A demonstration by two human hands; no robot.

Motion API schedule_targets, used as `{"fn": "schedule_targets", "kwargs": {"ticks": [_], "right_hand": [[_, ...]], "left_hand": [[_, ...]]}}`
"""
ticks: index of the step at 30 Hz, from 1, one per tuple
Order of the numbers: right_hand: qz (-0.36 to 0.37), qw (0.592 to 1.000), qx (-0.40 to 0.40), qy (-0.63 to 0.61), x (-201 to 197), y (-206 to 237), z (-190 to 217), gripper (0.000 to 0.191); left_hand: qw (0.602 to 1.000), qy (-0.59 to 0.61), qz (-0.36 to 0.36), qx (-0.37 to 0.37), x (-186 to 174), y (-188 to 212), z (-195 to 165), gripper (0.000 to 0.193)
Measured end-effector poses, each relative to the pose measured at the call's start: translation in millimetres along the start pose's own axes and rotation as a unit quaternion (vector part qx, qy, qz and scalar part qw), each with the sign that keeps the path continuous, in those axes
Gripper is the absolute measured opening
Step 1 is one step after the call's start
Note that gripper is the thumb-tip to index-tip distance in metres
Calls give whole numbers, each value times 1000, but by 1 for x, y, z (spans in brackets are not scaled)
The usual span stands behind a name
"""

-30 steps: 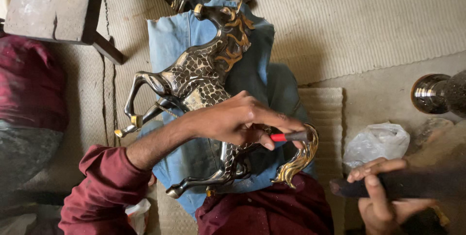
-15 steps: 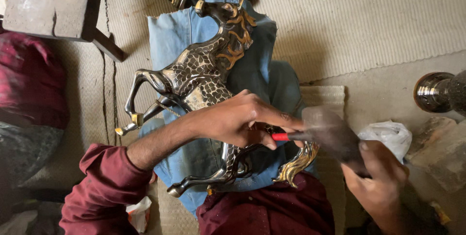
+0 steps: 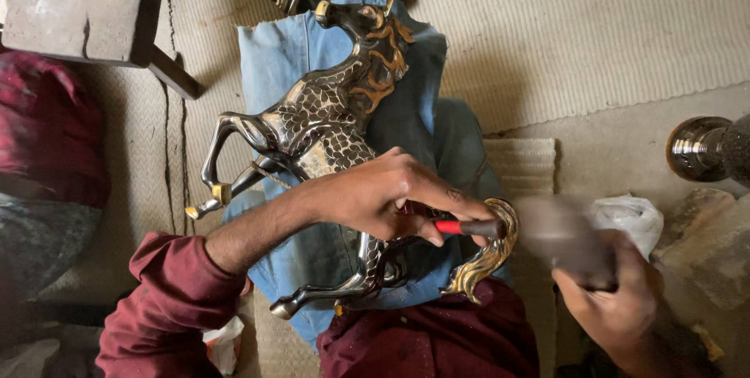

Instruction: The person sits on the floor with a brass horse figurine resting on their legs and polishes its surface with a brush, working the brush over the body, mane and tail. They hold a small red-handled punch against the figurine and tap it with a wooden mallet, repositioning the figurine to reach different areas.

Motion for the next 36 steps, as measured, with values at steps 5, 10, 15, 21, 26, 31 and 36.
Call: {"fn": "schedule_targets", "kwargs": {"ticks": [5, 10, 15, 21, 26, 31, 36], "right_hand": [[26, 997, -56, 51, 5, -6, 14, 48], [-29, 954, 193, -227, 3, -2, -22, 49], [41, 989, 109, -91, 3, -9, -18, 30], [55, 996, 61, -25, 5, -6, -16, 40], [71, 997, -26, 33, 7, -12, -2, 55], [12, 937, 201, -285, 7, -11, -27, 57], [37, 991, 59, -112, 2, -27, -9, 39]], "left_hand": [[999, -37, 1, -34, 3, 0, 10, 80], [999, -42, -23, -25, 0, -1, 6, 72], [997, -46, -6, -64, 0, -2, 6, 70], [999, -27, -9, -45, 0, -2, 4, 58], [999, -29, -12, -38, 1, -1, 9, 66], [997, -19, -5, -71, 1, 1, 15, 78], [998, -37, -29, -35, -2, 0, 5, 60]]}}
Point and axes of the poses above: each hand's wrist, its own y-axis away from the middle knuckle, its own x-axis out of the palm, z = x × y, the point moved 8 cm from there along -y, towards the middle knuckle, and after that the axes turned 2 degrees about -x, right-handed, at the moved point
